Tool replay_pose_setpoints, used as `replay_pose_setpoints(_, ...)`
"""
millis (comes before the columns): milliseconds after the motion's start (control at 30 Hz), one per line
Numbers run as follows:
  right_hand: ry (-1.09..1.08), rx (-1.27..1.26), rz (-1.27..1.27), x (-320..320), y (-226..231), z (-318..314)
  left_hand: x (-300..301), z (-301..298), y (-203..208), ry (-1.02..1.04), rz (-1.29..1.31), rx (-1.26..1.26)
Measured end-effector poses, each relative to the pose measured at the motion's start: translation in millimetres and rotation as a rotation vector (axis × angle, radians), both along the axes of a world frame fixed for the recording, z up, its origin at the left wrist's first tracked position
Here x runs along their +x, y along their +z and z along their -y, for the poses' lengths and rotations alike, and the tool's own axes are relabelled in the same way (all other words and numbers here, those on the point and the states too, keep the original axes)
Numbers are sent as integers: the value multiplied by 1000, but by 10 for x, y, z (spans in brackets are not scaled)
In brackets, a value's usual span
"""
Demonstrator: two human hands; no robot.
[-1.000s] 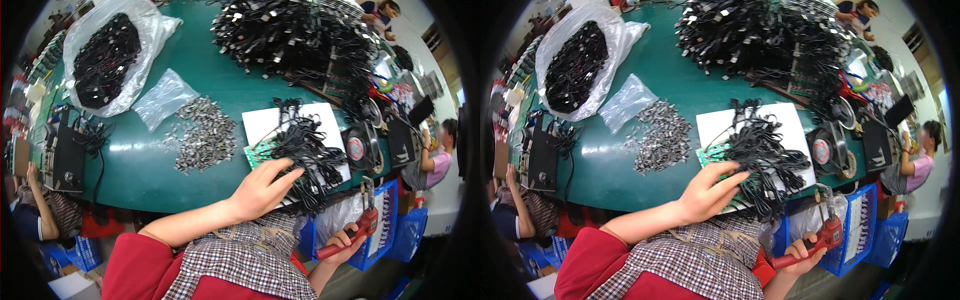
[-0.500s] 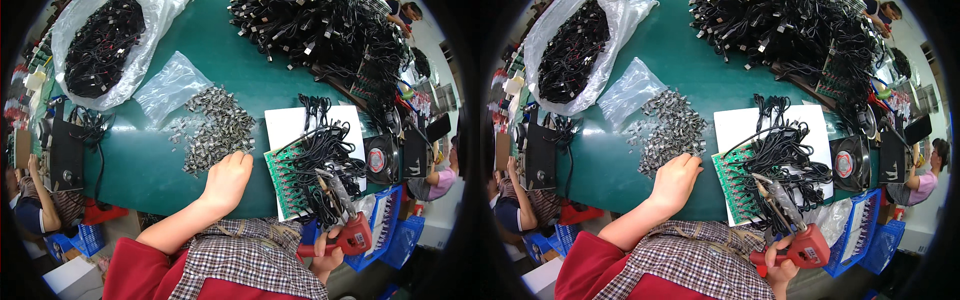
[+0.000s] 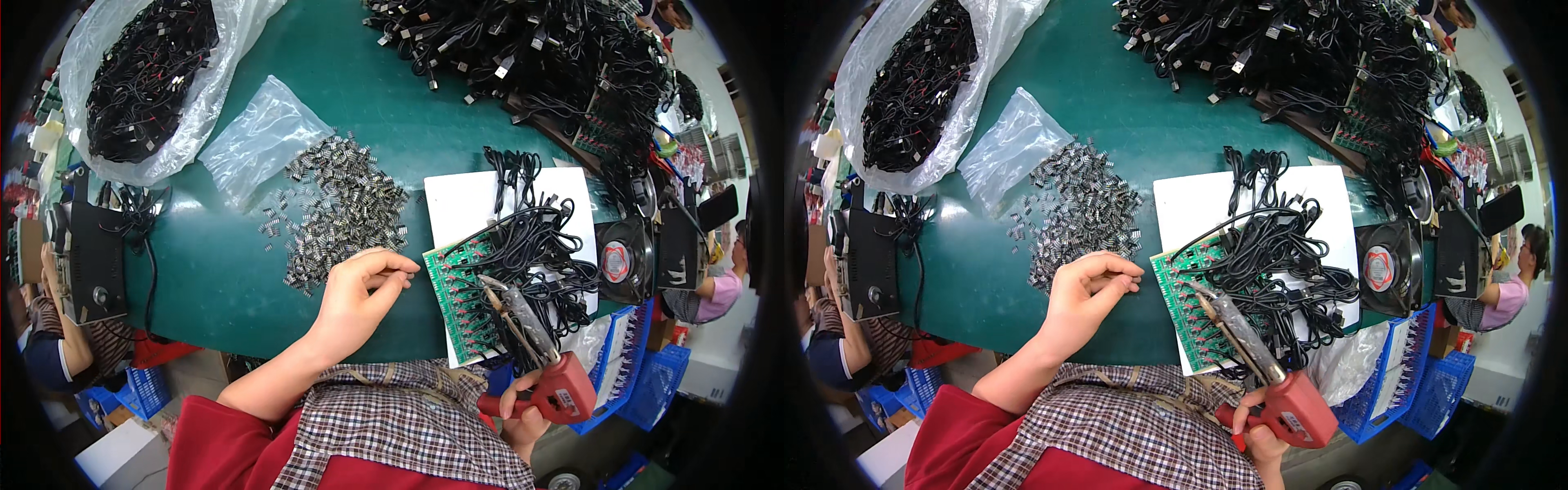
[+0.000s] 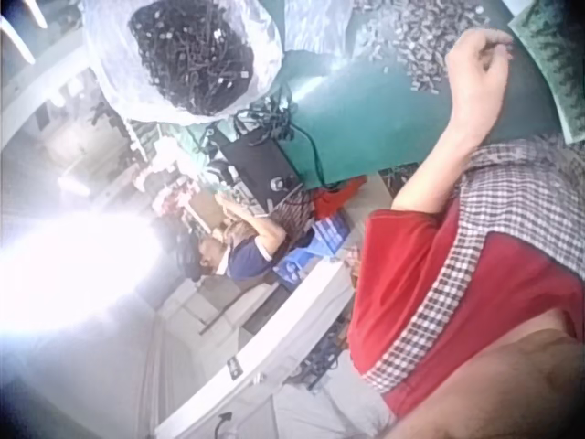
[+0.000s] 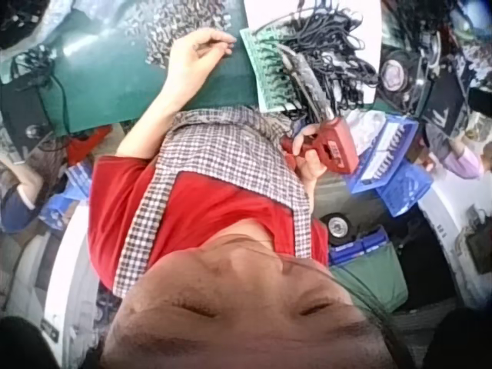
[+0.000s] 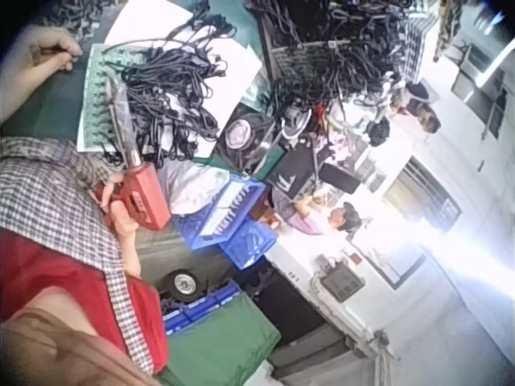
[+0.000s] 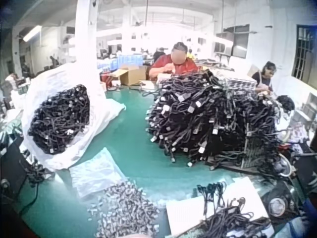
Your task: The person solders small electronic components onto a circuit board using a soldering iron, replaces the finished board with a new one from the table, and solders more components onto the board.
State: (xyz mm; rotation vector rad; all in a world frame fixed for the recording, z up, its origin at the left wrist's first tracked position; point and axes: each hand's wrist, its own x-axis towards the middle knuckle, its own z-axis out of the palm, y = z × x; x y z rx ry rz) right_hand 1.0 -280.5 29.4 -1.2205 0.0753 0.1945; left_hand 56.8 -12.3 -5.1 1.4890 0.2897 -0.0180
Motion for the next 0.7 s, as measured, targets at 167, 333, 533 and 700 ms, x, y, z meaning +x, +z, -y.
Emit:
replay_pose_setpoints(167, 101, -148, -124, 38, 132, -49, 48, 29, 75, 101, -88, -158)
replay_pose_setpoints(333, 150, -177, -130, 90, 162, -69, 76, 34, 31, 52, -160, -163)
replay_pose_setpoints(533, 187, -272, -131, 65, 219, -134, 122, 179, 30, 112, -31, -89)
replay_pose_setpoints(700, 298, -343, -12, -7, 55, -45, 126, 173, -68, 74, -12, -50)
